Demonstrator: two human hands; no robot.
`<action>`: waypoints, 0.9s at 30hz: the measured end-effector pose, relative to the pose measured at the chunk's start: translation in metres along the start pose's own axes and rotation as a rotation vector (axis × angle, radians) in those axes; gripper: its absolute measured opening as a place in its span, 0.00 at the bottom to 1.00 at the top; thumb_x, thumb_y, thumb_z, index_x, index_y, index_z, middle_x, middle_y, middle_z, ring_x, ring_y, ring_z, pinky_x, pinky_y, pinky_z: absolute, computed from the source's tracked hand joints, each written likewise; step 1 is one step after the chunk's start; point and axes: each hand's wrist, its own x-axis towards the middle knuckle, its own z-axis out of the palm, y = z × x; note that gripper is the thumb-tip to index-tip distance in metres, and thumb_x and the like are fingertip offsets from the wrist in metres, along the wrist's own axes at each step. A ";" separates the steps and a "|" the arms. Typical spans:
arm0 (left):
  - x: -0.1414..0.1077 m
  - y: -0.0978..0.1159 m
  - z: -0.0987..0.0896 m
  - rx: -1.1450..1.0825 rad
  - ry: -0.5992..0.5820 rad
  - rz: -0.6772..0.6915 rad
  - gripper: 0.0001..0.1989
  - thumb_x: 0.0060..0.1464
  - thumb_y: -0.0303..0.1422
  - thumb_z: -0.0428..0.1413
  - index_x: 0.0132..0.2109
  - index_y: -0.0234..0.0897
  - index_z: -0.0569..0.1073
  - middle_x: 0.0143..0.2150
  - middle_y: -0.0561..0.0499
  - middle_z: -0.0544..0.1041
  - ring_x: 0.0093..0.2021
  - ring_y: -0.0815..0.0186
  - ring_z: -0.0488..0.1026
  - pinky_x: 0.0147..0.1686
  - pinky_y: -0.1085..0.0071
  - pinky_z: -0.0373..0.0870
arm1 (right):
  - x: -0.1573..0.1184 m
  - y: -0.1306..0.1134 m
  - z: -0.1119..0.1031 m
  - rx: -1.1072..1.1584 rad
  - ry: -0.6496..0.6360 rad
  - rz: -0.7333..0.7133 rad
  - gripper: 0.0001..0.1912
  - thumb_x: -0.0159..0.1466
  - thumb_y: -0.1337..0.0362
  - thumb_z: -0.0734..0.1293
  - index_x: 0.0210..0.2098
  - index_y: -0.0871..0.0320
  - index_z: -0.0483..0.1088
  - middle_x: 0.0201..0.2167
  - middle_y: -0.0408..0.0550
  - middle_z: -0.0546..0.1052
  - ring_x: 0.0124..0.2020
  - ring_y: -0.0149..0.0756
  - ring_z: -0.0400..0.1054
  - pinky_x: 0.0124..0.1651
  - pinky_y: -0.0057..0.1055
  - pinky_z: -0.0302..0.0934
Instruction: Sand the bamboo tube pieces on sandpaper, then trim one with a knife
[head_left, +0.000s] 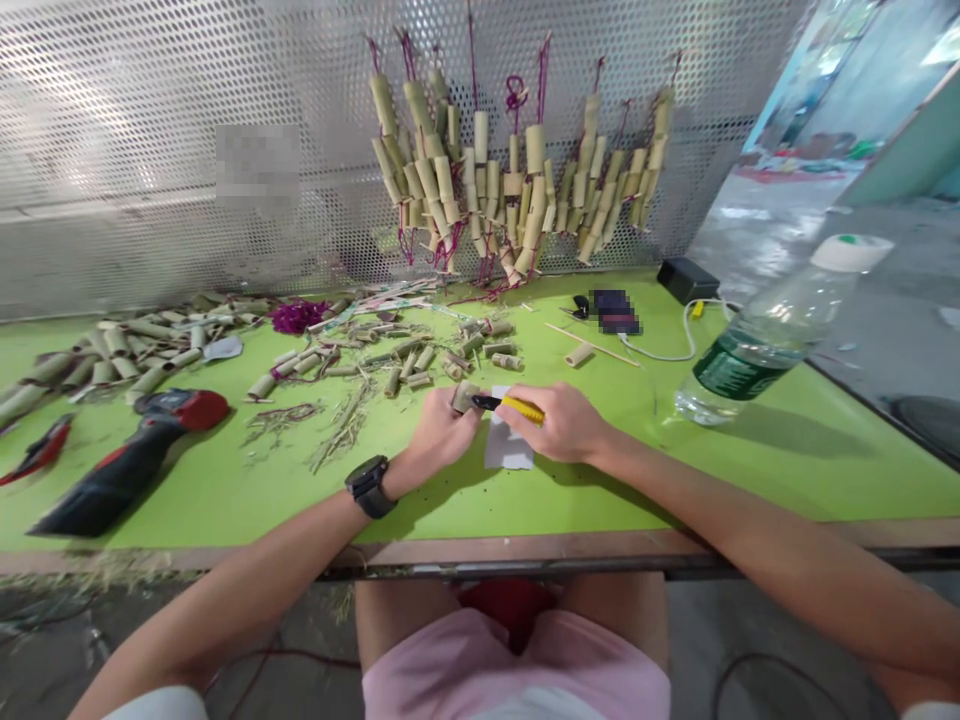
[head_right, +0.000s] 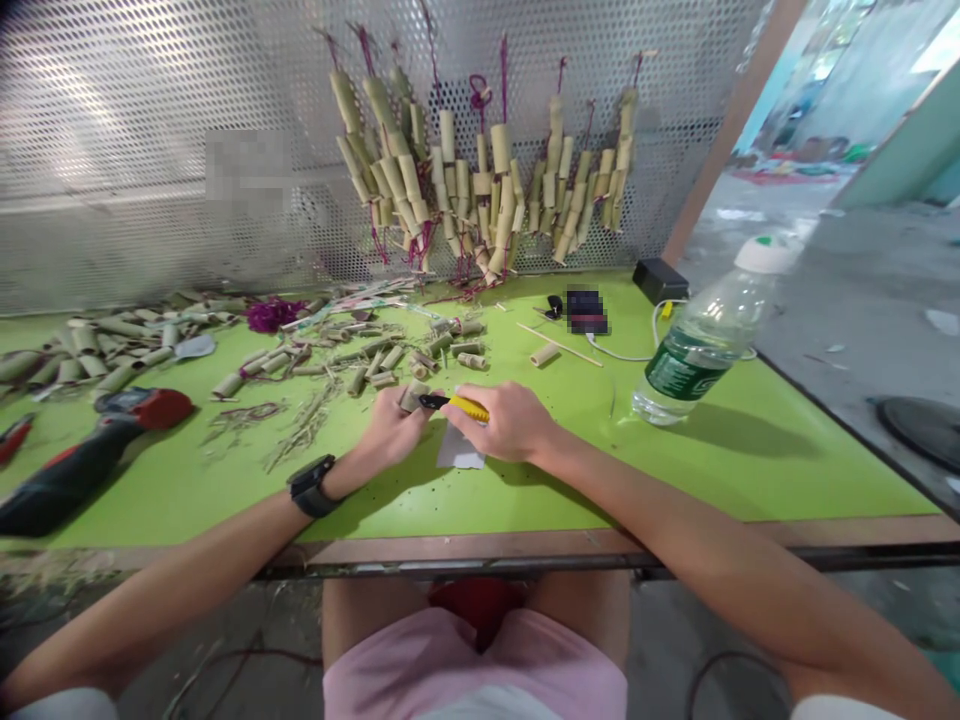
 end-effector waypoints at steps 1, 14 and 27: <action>0.000 0.000 0.000 0.002 0.002 -0.005 0.16 0.57 0.37 0.55 0.24 0.41 0.58 0.20 0.57 0.59 0.22 0.70 0.52 0.24 0.69 0.46 | 0.000 -0.001 0.000 -0.007 0.007 0.007 0.26 0.74 0.46 0.60 0.38 0.58 0.80 0.25 0.46 0.78 0.21 0.30 0.62 0.27 0.31 0.47; -0.001 0.012 -0.003 0.053 -0.037 -0.090 0.23 0.61 0.41 0.56 0.24 0.42 0.54 0.20 0.58 0.54 0.23 0.70 0.50 0.25 0.67 0.47 | 0.013 0.035 -0.013 -0.050 0.213 0.161 0.30 0.76 0.42 0.55 0.34 0.58 0.74 0.21 0.45 0.71 0.19 0.33 0.58 0.25 0.34 0.45; 0.004 -0.006 0.001 0.019 -0.012 -0.027 0.15 0.55 0.37 0.55 0.25 0.40 0.59 0.21 0.58 0.58 0.24 0.70 0.53 0.25 0.69 0.46 | 0.002 0.007 0.001 0.006 0.000 0.013 0.23 0.74 0.48 0.60 0.40 0.58 0.79 0.23 0.45 0.77 0.20 0.31 0.62 0.27 0.31 0.45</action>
